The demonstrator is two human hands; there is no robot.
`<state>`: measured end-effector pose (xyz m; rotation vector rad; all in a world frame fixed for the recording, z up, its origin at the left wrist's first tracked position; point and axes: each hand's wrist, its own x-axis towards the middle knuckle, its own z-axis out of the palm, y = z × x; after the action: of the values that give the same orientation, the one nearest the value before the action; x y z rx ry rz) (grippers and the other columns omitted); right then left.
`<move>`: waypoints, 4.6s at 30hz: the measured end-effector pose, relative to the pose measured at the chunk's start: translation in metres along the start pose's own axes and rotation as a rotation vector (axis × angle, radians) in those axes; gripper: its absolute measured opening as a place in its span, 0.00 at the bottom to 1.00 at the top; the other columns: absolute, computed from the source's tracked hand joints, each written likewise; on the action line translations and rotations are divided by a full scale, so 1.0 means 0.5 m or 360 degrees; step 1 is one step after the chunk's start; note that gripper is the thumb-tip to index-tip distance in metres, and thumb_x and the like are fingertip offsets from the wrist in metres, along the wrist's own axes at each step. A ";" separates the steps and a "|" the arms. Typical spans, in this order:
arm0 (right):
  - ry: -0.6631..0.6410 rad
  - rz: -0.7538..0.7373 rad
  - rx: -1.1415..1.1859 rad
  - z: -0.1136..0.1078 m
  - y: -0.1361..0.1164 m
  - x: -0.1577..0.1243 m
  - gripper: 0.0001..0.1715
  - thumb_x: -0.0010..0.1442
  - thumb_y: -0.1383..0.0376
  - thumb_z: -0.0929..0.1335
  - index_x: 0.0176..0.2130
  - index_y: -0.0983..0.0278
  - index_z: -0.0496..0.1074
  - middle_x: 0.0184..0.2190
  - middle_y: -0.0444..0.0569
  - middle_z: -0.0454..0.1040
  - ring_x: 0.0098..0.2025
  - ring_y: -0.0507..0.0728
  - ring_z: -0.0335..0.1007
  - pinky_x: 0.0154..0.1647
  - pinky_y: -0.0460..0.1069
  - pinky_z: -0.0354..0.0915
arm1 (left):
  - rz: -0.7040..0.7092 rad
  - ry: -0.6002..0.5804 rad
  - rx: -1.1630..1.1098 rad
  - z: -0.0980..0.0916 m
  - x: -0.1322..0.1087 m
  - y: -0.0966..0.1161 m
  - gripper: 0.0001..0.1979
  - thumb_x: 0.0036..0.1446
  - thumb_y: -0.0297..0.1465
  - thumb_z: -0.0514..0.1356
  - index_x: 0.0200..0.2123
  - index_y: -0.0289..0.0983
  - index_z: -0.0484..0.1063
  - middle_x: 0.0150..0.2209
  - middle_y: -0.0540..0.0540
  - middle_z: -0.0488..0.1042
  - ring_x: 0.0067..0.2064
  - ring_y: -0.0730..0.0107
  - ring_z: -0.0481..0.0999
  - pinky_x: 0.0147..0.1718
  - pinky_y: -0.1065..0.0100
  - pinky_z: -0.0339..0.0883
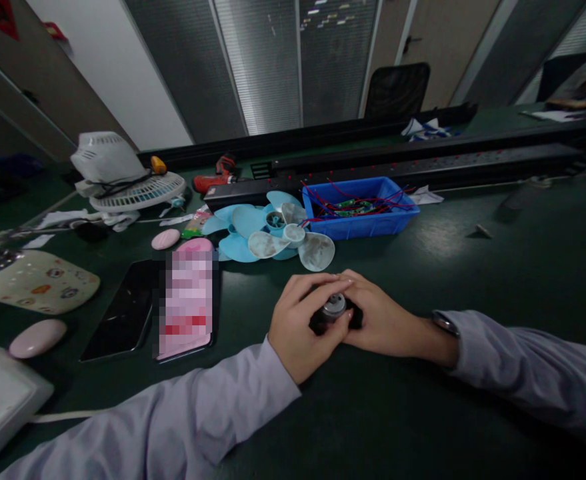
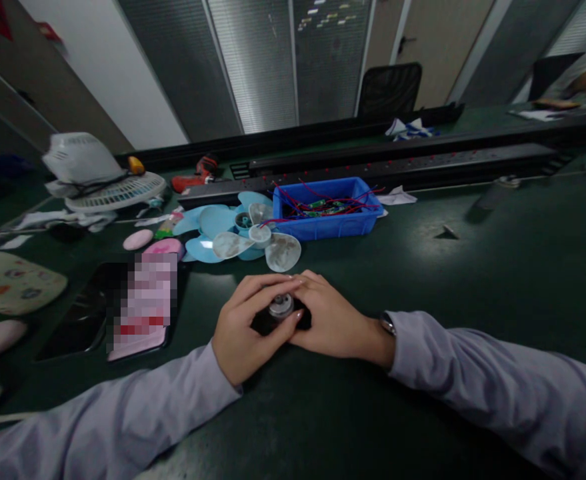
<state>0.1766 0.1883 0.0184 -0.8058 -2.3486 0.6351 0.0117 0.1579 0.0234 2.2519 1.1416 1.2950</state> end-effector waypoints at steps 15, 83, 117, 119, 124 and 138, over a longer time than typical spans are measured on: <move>0.0028 -0.0041 -0.0008 0.000 0.002 -0.002 0.12 0.50 0.71 0.70 0.36 0.63 0.67 0.37 0.49 0.70 0.40 0.58 0.65 0.40 0.53 0.61 | 0.0043 0.0177 0.0031 -0.009 0.005 0.008 0.12 0.52 0.30 0.66 0.42 0.41 0.77 0.42 0.46 0.78 0.45 0.62 0.73 0.44 0.57 0.70; -0.0033 0.0019 0.0034 -0.009 -0.009 0.001 0.13 0.55 0.64 0.71 0.41 0.64 0.69 0.38 0.49 0.72 0.42 0.58 0.65 0.45 0.53 0.60 | -0.0111 0.0609 -0.0167 -0.011 -0.002 -0.019 0.09 0.54 0.21 0.63 0.33 0.41 0.70 0.33 0.51 0.76 0.39 0.65 0.76 0.41 0.59 0.68; -0.0030 0.0005 0.0050 -0.006 -0.006 0.000 0.13 0.53 0.68 0.70 0.40 0.64 0.68 0.36 0.48 0.72 0.40 0.58 0.65 0.44 0.53 0.61 | -0.0024 0.0262 -0.0035 -0.018 -0.003 -0.001 0.12 0.52 0.24 0.64 0.39 0.41 0.68 0.36 0.48 0.75 0.40 0.64 0.71 0.41 0.60 0.66; -0.0026 0.0001 0.0049 -0.006 -0.005 0.000 0.12 0.53 0.68 0.70 0.39 0.64 0.68 0.35 0.48 0.71 0.40 0.57 0.65 0.43 0.52 0.61 | -0.0019 0.0292 -0.0039 -0.017 -0.004 -0.002 0.12 0.52 0.24 0.64 0.38 0.41 0.68 0.34 0.48 0.75 0.39 0.65 0.71 0.40 0.60 0.66; -0.0021 -0.0006 0.0044 -0.007 -0.005 0.002 0.12 0.54 0.68 0.70 0.40 0.64 0.68 0.36 0.48 0.72 0.40 0.57 0.65 0.43 0.53 0.60 | -0.0025 0.0386 -0.0102 -0.012 -0.009 -0.002 0.12 0.50 0.23 0.66 0.35 0.41 0.67 0.32 0.49 0.75 0.37 0.65 0.73 0.39 0.60 0.67; -0.0030 0.0050 0.0073 -0.012 -0.015 0.002 0.16 0.55 0.64 0.71 0.45 0.61 0.70 0.39 0.49 0.73 0.43 0.59 0.66 0.47 0.55 0.61 | -0.0660 0.0461 0.0366 -0.008 0.002 -0.053 0.07 0.54 0.24 0.60 0.34 0.41 0.68 0.34 0.48 0.75 0.39 0.61 0.72 0.42 0.56 0.61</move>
<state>0.1766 0.1852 0.0276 -0.8207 -2.3336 0.7101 -0.0045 0.1752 0.0104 1.8581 1.8289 1.3954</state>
